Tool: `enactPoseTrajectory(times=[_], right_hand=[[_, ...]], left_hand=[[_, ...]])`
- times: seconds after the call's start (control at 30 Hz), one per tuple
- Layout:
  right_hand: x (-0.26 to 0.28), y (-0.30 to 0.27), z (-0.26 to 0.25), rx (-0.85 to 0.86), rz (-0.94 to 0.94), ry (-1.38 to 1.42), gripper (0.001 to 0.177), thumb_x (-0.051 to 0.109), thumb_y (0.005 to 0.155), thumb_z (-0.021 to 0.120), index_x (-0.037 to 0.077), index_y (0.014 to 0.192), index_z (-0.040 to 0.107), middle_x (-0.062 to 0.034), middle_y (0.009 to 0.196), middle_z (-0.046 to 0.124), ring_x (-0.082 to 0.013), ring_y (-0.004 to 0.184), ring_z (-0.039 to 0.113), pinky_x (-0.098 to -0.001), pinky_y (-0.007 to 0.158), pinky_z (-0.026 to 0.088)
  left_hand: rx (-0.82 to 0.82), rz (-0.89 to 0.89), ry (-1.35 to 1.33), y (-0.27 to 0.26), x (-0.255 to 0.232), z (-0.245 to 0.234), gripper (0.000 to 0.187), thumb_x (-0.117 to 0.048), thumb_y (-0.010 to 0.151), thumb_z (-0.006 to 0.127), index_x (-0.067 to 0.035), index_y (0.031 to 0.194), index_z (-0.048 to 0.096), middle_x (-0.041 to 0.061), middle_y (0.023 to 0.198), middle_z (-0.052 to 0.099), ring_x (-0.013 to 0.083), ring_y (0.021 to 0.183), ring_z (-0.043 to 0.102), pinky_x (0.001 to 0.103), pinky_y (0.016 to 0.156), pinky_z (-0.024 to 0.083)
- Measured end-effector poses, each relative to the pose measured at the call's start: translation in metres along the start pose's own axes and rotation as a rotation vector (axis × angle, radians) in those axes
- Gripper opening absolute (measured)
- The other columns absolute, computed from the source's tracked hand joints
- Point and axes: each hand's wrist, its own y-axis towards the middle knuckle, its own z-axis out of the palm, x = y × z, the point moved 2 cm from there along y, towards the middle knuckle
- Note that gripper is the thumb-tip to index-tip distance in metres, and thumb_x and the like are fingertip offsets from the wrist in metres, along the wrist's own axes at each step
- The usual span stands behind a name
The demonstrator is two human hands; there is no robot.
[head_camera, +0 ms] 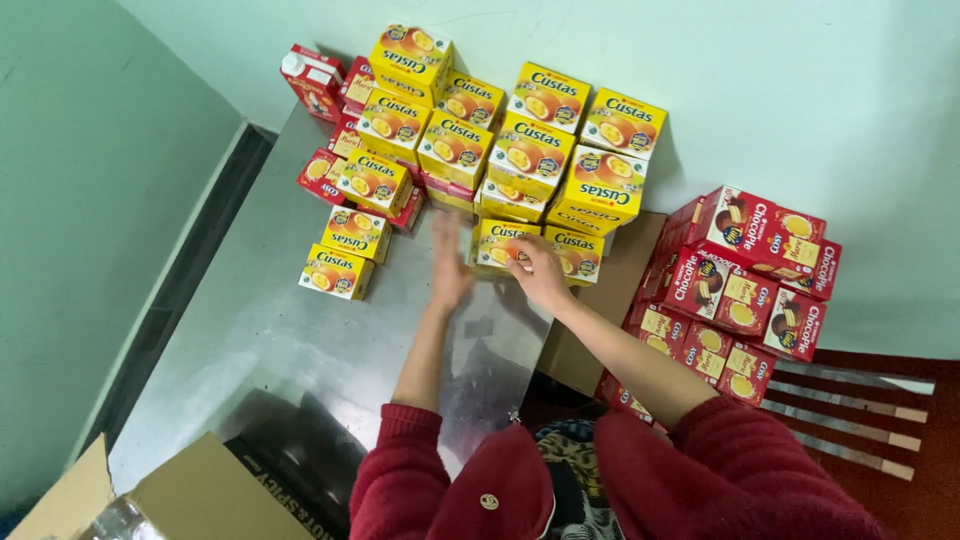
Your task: Organizing and stacking various snack boxes on a metal table.
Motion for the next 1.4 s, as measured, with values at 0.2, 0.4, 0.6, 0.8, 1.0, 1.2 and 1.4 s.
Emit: enactPoseTrajectory(times=[0.2,0.4,0.6,0.8,1.0,1.2,1.4], right_hand=[[-0.024,-0.005,0.003,-0.148,-0.138,-0.334,0.034,0.023,0.112,0.069,0.009,0.143,0.071,-0.0164,0.146,0.057,-0.0399,0.140,0.055,-0.0531,0.115,0.051],[-0.010,-0.026,0.016,-0.173,-0.203,-0.641,0.058,0.032,0.108,0.076,0.003,0.155,0.060,-0.0320,0.166,0.041,-0.0542,0.158,0.029,-0.0797,0.122,0.015],[-0.020,-0.023,0.021,-0.097,-0.157,-0.717,0.072,0.039,0.105,0.077,0.007,0.164,0.050,-0.0337,0.176,0.025,-0.0554,0.167,0.015,-0.0844,0.123,0.010],[-0.053,-0.013,0.024,-0.046,-0.209,-0.806,0.074,0.016,0.100,0.081,0.010,0.167,0.049,-0.0352,0.176,0.026,-0.0540,0.167,0.019,-0.0796,0.126,0.018],[-0.074,-0.002,0.026,-0.238,-0.541,-0.946,0.070,0.003,0.089,0.090,0.011,0.154,0.067,-0.0392,0.160,0.051,-0.0585,0.148,0.052,-0.0693,0.115,0.046],[-0.079,-0.003,0.022,-0.293,-0.620,-0.972,0.066,0.010,0.089,0.091,0.016,0.152,0.069,-0.0373,0.155,0.057,-0.0567,0.141,0.061,-0.0644,0.111,0.053],[-0.077,-0.005,0.020,-0.313,-0.638,-0.977,0.071,0.024,0.087,0.095,0.015,0.152,0.068,-0.0379,0.158,0.055,-0.0558,0.143,0.059,-0.0643,0.112,0.054]], left_hand=[[-0.420,-0.306,0.597,-0.009,0.082,-0.094,0.106,0.000,0.083,0.085,-0.006,0.176,0.034,0.039,0.174,0.027,0.0616,0.162,0.013,0.075,0.128,0.019],[-0.281,-0.642,0.695,-0.030,0.132,-0.158,0.134,-0.039,0.079,0.095,-0.006,0.181,0.014,0.038,0.181,0.018,0.0635,0.164,0.000,0.090,0.123,0.004],[-0.325,-0.642,0.594,-0.052,0.131,-0.149,0.139,-0.047,0.070,0.098,0.000,0.176,0.021,0.036,0.156,0.041,0.0560,0.147,0.038,0.071,0.114,0.041],[-0.258,-0.670,0.450,-0.076,0.113,-0.073,0.149,-0.066,0.062,0.101,0.002,0.171,0.026,0.040,0.142,0.051,0.0610,0.136,0.053,0.067,0.107,0.051],[-0.070,-0.577,0.372,-0.090,0.026,0.010,0.148,-0.050,0.064,0.101,0.002,0.175,0.019,0.036,0.146,0.049,0.0559,0.138,0.050,0.066,0.106,0.053],[-0.038,-0.498,0.386,-0.089,-0.014,0.058,0.144,-0.041,0.069,0.098,0.001,0.177,0.012,0.031,0.147,0.043,0.0512,0.140,0.044,0.063,0.105,0.053],[-0.079,-0.406,0.539,-0.081,-0.010,0.103,0.146,-0.045,0.067,0.097,0.000,0.178,0.013,0.030,0.150,0.041,0.0496,0.141,0.041,0.059,0.105,0.055]])
